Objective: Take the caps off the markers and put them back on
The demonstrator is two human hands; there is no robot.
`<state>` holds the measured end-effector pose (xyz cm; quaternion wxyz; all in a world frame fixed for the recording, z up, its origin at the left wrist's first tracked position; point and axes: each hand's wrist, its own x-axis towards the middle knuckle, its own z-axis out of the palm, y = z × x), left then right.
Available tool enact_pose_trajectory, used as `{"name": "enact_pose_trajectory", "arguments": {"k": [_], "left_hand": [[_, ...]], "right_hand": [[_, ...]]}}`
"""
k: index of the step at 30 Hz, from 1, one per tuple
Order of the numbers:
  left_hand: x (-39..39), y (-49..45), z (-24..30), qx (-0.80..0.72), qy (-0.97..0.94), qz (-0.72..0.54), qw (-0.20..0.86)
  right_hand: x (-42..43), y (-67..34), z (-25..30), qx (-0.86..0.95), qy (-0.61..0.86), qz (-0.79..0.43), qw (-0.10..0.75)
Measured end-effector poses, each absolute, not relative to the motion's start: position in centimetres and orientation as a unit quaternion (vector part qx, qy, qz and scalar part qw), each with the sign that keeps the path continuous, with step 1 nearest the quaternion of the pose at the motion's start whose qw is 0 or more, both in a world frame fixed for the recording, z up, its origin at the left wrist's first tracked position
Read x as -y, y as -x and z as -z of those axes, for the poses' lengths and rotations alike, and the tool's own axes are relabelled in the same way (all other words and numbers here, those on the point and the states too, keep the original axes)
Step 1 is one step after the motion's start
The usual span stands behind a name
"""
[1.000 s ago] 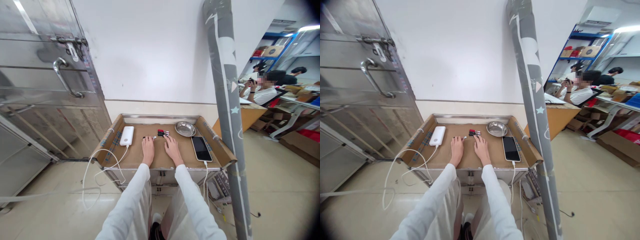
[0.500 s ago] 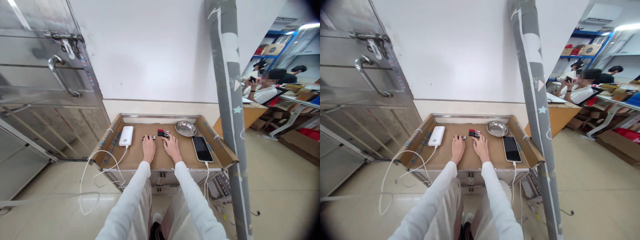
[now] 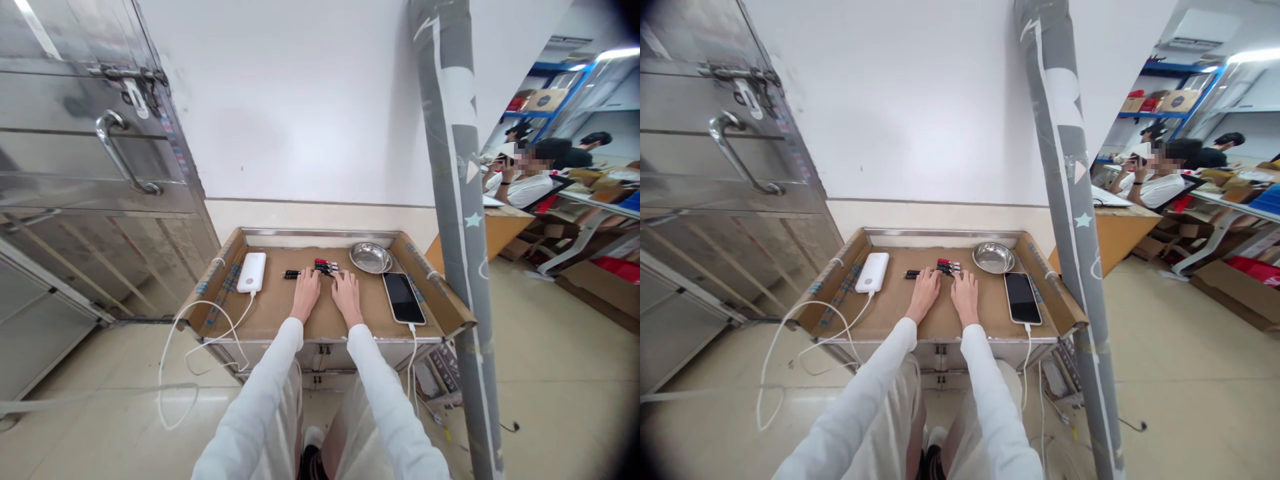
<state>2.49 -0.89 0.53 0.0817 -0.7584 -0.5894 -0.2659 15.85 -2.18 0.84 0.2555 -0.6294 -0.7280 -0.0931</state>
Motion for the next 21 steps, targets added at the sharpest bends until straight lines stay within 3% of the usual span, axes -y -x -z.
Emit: {"name": "enact_pose_trajectory", "arguments": {"k": [9,21], "left_hand": [[-0.2,-3.4,-0.9,0.58,0.775,0.248,0.049],[-0.8,-2.7,0.0,0.494,0.802,0.323,-0.092]], "right_hand": [[2.1,-16.0,-0.8,0.721,0.642,0.106,0.237],[1.7,-16.4,-0.4,0.72,0.646,0.068,0.243]]}}
